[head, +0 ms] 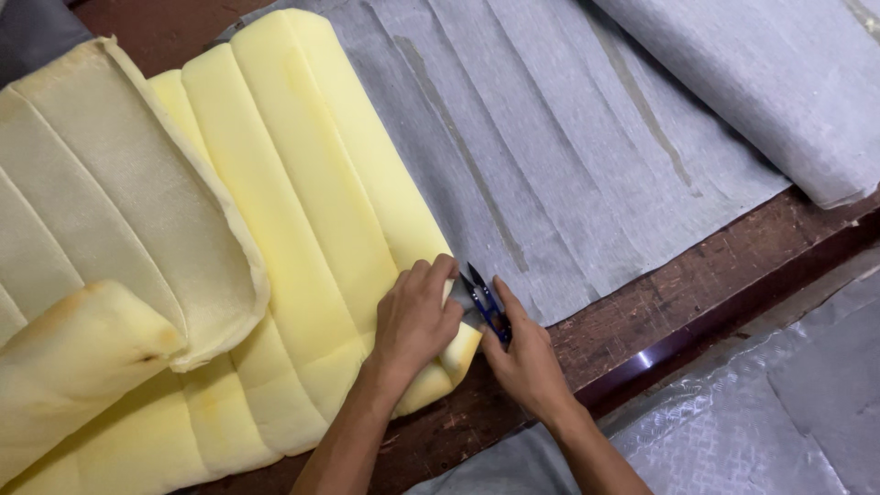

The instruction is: The person uses a utility knife to cut a large piece of yellow foam padding on a wooden workbench. They trim the edges and make several cuts along the foam's length, separating sections of the material.

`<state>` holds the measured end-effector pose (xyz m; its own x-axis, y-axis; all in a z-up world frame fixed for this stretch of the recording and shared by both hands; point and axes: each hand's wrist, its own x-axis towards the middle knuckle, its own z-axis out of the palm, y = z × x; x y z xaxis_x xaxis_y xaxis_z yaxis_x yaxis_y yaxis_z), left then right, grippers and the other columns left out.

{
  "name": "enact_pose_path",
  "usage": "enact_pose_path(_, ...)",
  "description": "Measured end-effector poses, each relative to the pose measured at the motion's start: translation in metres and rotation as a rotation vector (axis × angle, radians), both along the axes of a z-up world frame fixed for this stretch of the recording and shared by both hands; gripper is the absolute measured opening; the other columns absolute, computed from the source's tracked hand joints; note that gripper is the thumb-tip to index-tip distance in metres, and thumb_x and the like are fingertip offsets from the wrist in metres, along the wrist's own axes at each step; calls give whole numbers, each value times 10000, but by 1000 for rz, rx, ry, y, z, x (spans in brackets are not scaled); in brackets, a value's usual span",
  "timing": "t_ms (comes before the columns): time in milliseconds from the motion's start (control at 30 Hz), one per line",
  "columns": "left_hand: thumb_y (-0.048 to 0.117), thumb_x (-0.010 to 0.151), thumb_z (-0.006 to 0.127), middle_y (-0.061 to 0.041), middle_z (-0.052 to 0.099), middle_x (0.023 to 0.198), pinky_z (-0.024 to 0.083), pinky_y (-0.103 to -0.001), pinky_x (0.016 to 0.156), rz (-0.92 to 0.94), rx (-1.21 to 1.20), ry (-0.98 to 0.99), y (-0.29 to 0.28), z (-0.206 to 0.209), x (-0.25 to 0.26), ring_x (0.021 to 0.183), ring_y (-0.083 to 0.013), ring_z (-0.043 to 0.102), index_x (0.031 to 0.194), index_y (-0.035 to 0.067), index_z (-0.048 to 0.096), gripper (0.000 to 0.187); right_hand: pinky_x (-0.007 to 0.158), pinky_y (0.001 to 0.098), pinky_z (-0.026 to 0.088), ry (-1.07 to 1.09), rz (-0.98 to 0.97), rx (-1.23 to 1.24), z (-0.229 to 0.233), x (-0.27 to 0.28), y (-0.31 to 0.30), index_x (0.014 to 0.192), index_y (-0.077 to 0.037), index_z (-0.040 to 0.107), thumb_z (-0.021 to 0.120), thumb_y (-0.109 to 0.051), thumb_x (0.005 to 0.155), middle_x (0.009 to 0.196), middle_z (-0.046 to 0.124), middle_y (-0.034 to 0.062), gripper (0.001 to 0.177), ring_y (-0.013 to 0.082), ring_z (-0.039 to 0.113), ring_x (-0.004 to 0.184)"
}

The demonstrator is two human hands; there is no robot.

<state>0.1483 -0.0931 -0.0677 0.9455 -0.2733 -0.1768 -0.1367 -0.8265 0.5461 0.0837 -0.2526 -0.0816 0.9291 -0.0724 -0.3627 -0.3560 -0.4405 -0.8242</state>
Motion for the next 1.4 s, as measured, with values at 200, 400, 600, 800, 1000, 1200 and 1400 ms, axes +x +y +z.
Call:
enact_pose_path(200, 113, 819, 644, -114, 681, 1048, 533, -460, 843, 82, -104, -123, 2, -15, -11, 970, -290, 671, 1202, 70, 613, 386, 662, 413, 567, -227, 50, -152, -6, -17, -4, 1490, -102, 513, 689, -163, 918, 936, 748, 224, 602, 307, 749, 748)
enact_pose_path(400, 109, 807, 650, -97, 686, 1030, 530, -455, 858, 108, -120, -183, -1, -20, -19, 956, -284, 668, 1177, 73, 665, 372, 645, 428, 566, -258, 152, -337, -17, -25, -1, 1493, -80, 485, 687, -127, 913, 909, 748, 193, 616, 320, 722, 665)
enact_pose_path(600, 100, 804, 644, -89, 689, 1012, 532, -447, 843, 100, -139, -184, -1, -18, -20, 928, -271, 673, 1173, 75, 675, 372, 581, 415, 552, -396, 100, -316, -31, -27, 3, 1501, -56, 473, 680, -102, 921, 876, 738, 186, 617, 298, 702, 630)
enact_pose_path(800, 78, 800, 647, -80, 692, 979, 537, -432, 813, 96, -153, -197, 0, -17, -20, 886, -261, 673, 1158, 69, 690, 361, 525, 383, 539, -457, 98, -387, -38, -16, 8, 1474, -64, 516, 687, -141, 939, 840, 749, 153, 567, 240, 671, 551)
enact_pose_path(1000, 43, 781, 655, -88, 694, 935, 539, -431, 800, 95, -223, -258, 0, -12, -24, 873, -284, 667, 1102, 50, 716, 327, 446, 368, 476, -457, 104, -494, -40, -8, 18, 1449, -43, 540, 678, -193, 954, 787, 744, 121, 535, 222, 616, 471)
enact_pose_path(1200, 35, 781, 670, -92, 697, 899, 539, -425, 784, 96, -255, -239, -1, -7, -26, 849, -289, 670, 1077, 43, 727, 301, 431, 357, 427, -513, 148, -543, -46, -5, 20, 1483, -2, 493, 669, -201, 965, 737, 718, 102, 582, 199, 598, 474)
enact_pose_path(1400, 23, 796, 655, -98, 712, 892, 546, -411, 785, 106, -282, -222, 2, -9, -33, 834, -272, 683, 1072, 41, 729, 286, 446, 375, 407, -536, 163, -515, -51, 15, 25, 1491, -20, 484, 654, -214, 976, 727, 706, 90, 576, 202, 595, 499)
